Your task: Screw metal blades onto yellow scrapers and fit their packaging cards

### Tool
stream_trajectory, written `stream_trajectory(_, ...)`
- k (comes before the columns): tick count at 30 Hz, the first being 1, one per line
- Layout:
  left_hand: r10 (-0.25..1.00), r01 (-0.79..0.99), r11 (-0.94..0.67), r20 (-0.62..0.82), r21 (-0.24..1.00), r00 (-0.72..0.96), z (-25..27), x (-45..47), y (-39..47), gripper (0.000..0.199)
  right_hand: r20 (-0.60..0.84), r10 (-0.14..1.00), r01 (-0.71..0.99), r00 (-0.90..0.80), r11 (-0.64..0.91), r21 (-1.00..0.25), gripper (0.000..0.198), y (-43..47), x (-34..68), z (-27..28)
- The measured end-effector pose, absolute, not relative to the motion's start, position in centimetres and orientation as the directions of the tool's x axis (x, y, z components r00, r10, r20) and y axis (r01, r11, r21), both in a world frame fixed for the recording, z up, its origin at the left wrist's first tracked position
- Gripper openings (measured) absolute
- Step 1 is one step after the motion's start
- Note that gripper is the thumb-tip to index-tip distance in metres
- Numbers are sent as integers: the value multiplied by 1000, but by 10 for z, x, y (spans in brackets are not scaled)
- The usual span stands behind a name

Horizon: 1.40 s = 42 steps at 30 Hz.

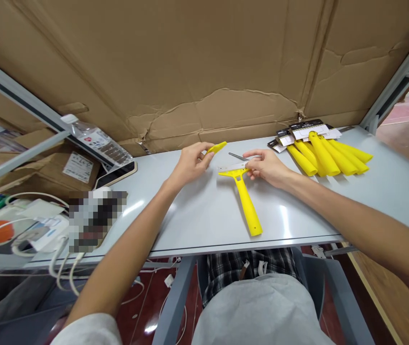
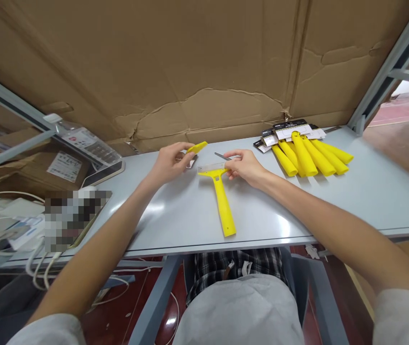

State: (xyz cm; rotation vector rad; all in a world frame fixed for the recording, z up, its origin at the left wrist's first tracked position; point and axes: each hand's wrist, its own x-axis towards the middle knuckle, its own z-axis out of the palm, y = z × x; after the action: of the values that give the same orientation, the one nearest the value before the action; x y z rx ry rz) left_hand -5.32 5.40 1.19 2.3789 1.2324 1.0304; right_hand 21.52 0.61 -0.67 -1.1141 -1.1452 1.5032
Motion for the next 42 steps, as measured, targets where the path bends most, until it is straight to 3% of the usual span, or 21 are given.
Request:
stream_trajectory(10, 783, 587, -621, 450, 520, 430, 16, -48, 27, 33, -152, 976, -136, -154, -173, -975, 41, 7, 214, -10)
stream_trajectory(18, 763, 465, -641, 441, 610, 473, 20, -41, 12, 42, -155, 979, -130, -132, -172, -977, 36, 3, 212, -4)
stream_trajectory(21, 786, 483, -617, 447, 622, 427, 16, -36, 12, 33, -155, 979, -137, -136, -174, -975, 38, 3, 212, -5)
stream_trajectory(26, 865, 353, -492, 403, 796, 298, -1, -31, 18, 37, -142, 980, -151, -137, -162, -975, 35, 6, 214, -5)
stream_trajectory(32, 870, 298, -491, 446, 818, 210, -12, -23, 19, 27, -132, 986, -170, -97, -147, -974, 25, 12, 217, -8)
stream_trajectory(34, 895, 227, -442, 411, 868, 173, -13, -20, 18, 31, -129, 987, -175, -100, -146, -974, 26, 12, 218, -8)
stream_trajectory(37, 958, 35, -242, 233, 970, 166, -13, -16, 15, 41, -120, 986, -187, -117, -140, -972, 23, 11, 218, -9)
stream_trajectory(40, 973, -126, -44, 72, 991, 221, -13, -11, 12, 44, -110, 986, -193, -127, -134, -972, 19, 10, 217, -9)
stream_trajectory(42, 973, -155, -4, 40, 988, 229, -14, -9, 9, 43, -113, 985, -189, -130, -136, -972, 17, 11, 217, -8)
